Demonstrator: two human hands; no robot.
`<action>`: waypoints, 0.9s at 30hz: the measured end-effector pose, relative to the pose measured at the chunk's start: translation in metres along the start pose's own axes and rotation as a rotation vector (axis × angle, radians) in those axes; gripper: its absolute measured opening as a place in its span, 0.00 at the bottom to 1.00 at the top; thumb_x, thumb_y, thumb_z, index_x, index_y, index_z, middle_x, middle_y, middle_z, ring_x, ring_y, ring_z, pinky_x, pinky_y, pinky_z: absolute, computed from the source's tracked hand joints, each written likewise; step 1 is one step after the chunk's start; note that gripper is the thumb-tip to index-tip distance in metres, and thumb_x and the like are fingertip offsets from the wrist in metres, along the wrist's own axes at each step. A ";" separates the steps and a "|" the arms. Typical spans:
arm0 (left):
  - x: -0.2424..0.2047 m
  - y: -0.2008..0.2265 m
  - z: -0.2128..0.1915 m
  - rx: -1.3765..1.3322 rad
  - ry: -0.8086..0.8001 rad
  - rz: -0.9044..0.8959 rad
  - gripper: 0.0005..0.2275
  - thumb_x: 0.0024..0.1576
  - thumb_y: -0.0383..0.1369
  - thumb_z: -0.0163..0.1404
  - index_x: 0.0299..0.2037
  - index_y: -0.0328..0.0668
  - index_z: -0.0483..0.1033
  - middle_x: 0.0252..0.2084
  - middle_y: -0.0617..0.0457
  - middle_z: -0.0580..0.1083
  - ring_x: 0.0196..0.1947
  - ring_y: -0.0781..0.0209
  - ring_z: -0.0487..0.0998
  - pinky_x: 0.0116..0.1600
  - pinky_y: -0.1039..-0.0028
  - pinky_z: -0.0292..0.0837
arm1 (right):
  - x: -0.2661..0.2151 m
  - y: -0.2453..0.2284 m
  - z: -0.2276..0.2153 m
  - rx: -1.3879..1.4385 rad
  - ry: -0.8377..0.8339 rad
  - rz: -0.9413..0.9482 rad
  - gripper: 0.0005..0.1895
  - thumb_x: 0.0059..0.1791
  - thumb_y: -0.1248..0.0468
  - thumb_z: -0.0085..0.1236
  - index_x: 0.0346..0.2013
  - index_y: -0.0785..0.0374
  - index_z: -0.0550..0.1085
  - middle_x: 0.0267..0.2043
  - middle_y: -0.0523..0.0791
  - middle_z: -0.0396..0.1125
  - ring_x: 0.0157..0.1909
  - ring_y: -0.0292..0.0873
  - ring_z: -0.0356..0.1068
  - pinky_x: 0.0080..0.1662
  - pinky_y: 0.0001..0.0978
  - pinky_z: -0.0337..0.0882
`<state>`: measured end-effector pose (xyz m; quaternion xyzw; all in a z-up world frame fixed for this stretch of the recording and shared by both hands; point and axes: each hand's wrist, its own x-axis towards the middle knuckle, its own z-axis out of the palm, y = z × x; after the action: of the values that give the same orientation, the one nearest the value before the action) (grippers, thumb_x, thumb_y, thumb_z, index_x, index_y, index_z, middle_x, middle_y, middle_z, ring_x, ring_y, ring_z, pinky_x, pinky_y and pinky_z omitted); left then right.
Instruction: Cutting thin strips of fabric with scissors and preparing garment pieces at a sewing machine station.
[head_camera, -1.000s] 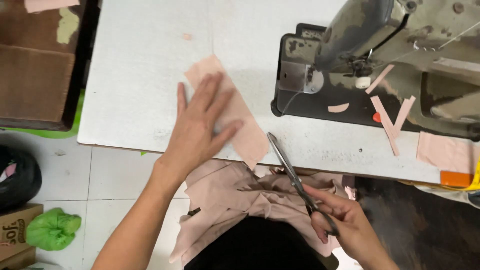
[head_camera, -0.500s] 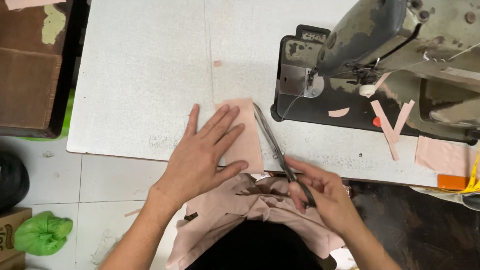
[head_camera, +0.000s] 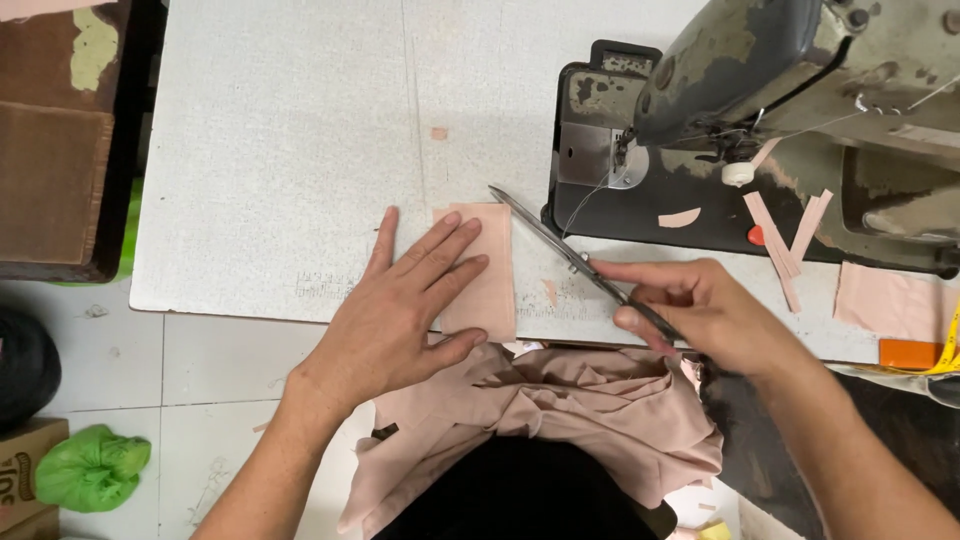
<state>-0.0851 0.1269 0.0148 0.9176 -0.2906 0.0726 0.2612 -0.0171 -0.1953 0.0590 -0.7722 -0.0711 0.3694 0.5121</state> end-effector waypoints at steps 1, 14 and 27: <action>0.000 0.001 -0.001 -0.009 -0.015 -0.005 0.29 0.59 0.46 0.55 0.66 0.34 0.68 0.74 0.41 0.58 0.76 0.46 0.54 0.76 0.37 0.33 | 0.002 -0.001 -0.004 -0.042 -0.016 0.002 0.30 0.46 0.64 0.63 0.65 0.55 0.75 0.10 0.40 0.58 0.20 0.29 0.53 0.34 0.21 0.59; 0.050 -0.068 -0.020 0.156 0.004 -0.408 0.31 0.65 0.50 0.43 0.70 0.32 0.61 0.76 0.36 0.52 0.77 0.42 0.46 0.71 0.33 0.25 | -0.087 0.045 -0.003 -0.149 0.419 -0.096 0.28 0.47 0.79 0.51 0.62 0.65 0.76 0.22 0.42 0.47 0.43 0.36 0.77 0.47 0.16 0.51; 0.054 -0.047 -0.016 0.103 0.062 -0.242 0.24 0.67 0.43 0.45 0.66 0.30 0.67 0.73 0.35 0.59 0.75 0.41 0.55 0.78 0.47 0.38 | -0.051 0.063 -0.037 -0.401 0.763 -0.177 0.31 0.51 0.81 0.55 0.71 0.78 0.68 0.27 0.41 0.51 0.34 0.34 0.48 0.57 0.26 0.61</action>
<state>-0.0136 0.1416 0.0229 0.9555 -0.1657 0.0838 0.2294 -0.0465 -0.2769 0.0382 -0.9284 -0.0131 -0.0083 0.3713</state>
